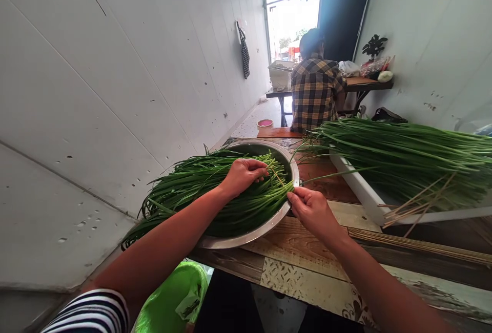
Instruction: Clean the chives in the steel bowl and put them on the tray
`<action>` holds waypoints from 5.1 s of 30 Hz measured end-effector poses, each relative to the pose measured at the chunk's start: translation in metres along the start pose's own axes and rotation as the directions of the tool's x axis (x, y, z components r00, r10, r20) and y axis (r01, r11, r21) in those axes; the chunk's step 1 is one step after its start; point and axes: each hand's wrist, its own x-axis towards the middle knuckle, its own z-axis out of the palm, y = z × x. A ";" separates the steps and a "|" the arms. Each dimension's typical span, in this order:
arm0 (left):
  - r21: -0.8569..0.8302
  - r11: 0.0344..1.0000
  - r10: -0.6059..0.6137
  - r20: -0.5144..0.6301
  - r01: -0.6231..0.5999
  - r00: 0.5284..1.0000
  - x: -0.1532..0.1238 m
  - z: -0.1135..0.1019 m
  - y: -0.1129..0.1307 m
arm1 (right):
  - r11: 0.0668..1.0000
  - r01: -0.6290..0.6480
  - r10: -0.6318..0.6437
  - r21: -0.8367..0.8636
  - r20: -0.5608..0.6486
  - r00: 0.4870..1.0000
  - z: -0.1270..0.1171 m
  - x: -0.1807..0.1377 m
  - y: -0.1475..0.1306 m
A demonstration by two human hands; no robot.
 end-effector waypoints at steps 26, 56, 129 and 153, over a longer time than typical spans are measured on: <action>-0.073 0.994 -0.079 0.053 0.082 0.995 -0.004 0.003 0.005 | 1.000 0.000 -0.001 -0.027 -0.013 1.000 0.000 -0.001 -0.001; 0.537 0.789 0.228 0.199 -0.300 0.953 -0.014 -0.011 0.024 | 1.000 0.011 -0.011 0.003 -0.024 1.000 0.002 0.000 0.001; 0.202 0.967 0.140 0.080 -0.153 0.987 -0.007 0.004 0.006 | 0.998 0.053 -0.053 -0.023 -0.004 0.999 0.000 -0.001 0.006; 0.919 0.331 0.056 0.207 -0.214 0.977 -0.006 -0.013 0.017 | 0.998 0.059 -0.059 -0.018 -0.010 0.998 -0.001 0.002 0.013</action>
